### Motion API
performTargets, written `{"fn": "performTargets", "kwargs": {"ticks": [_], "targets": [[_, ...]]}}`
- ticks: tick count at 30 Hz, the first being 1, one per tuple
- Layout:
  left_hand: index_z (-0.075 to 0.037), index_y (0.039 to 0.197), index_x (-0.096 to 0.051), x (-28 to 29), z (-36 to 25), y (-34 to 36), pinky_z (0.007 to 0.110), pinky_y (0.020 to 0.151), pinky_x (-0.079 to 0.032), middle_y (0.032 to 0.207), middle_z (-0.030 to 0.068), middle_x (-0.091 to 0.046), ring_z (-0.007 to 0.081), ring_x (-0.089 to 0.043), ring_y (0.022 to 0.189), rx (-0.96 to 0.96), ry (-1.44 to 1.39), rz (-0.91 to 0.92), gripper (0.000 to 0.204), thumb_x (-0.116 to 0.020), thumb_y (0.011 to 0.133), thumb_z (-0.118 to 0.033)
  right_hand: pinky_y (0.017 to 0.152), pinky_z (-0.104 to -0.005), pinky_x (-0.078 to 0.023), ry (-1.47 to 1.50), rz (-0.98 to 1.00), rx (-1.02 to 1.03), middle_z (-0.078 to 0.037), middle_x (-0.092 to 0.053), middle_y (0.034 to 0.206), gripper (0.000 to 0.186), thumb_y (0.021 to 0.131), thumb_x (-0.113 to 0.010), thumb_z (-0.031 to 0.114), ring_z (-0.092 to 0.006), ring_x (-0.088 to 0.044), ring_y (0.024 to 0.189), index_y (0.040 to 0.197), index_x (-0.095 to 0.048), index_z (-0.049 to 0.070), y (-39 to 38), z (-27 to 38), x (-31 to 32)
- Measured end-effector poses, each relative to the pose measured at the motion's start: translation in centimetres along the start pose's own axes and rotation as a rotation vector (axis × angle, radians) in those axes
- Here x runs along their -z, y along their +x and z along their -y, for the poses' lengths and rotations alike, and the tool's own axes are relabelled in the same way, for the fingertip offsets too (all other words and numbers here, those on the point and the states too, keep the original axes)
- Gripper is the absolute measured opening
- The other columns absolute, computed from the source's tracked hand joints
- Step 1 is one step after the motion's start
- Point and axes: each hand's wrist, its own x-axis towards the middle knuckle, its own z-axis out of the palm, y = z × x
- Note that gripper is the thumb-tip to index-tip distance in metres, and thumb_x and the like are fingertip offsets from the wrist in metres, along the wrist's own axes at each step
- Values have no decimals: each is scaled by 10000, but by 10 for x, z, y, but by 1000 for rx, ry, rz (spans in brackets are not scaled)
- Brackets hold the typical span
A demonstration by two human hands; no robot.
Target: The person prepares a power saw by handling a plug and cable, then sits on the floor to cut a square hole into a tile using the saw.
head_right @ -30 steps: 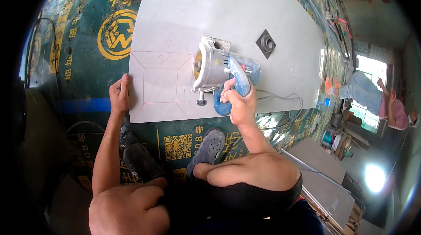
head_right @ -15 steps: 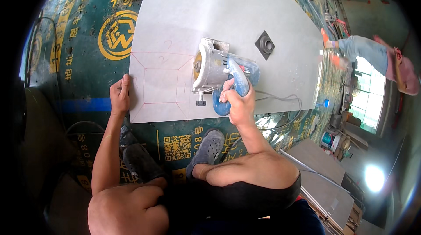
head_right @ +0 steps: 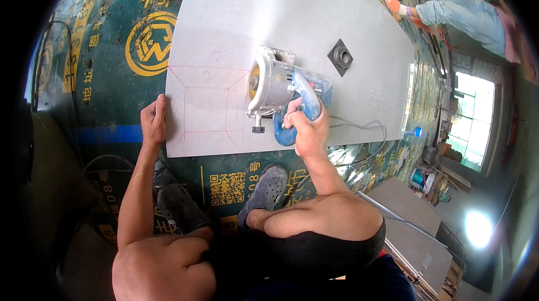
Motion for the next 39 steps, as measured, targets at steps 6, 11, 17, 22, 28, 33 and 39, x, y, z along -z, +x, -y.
{"fn": "performTargets", "kwargs": {"ticks": [6,11,17,22,28,33,39], "targets": [[18,645,-419,0,-1,-1,352,494,-249,580,53,-275,130,-257,574,9,-5,0,550,-485,1013,-386,606,-332,-477,-4,-3,1,-99,-530,778,195,729,-468,-63,-162,-516,605,905,-528,-4,1,1,0],[20,651,-422,0,-1,-1,353,494,-252,579,48,-282,125,-264,576,9,-5,1,549,-486,1013,-387,603,-328,-479,-5,1,-1,-97,-532,775,196,730,-469,-61,-161,-517,604,908,-531,-6,2,1,0],[22,664,-434,0,0,-1,354,499,-260,583,56,-293,126,-273,583,9,-8,-2,541,-490,1011,-390,605,-322,-484,-6,3,-8,-96,-537,778,192,733,-477,-62,-156,-523,608,908,-532,-6,4,1,1],[25,671,-450,1,0,-1,353,501,-272,585,59,-301,126,-280,586,4,22,1,542,-491,1010,-397,607,-325,-487,-11,2,-22,-94,-539,783,191,736,-482,-61,-158,-528,611,911,-531,-6,4,2,1],[31,689,-477,0,0,-2,347,510,-304,588,58,-317,129,-302,590,25,-17,3,534,-502,1006,-397,606,-329,-490,-10,-6,-39,-90,-538,781,190,738,-483,-62,-162,-532,613,911,-531,-4,4,3,1],[34,690,-478,1,0,-1,350,512,-309,588,65,-317,133,-302,589,18,8,0,526,-506,1005,-387,602,-331,-491,-1,-2,-45,-91,-540,785,192,736,-485,-62,-164,-532,611,914,-531,-5,3,2,2],[33,680,-467,1,0,0,357,509,-301,584,80,-310,143,-293,580,18,20,-2,531,-506,1004,-386,603,-328,-489,9,-6,-61,-90,-542,785,194,735,-492,-59,-161,-530,613,916,-532,-2,3,3,2]]}}
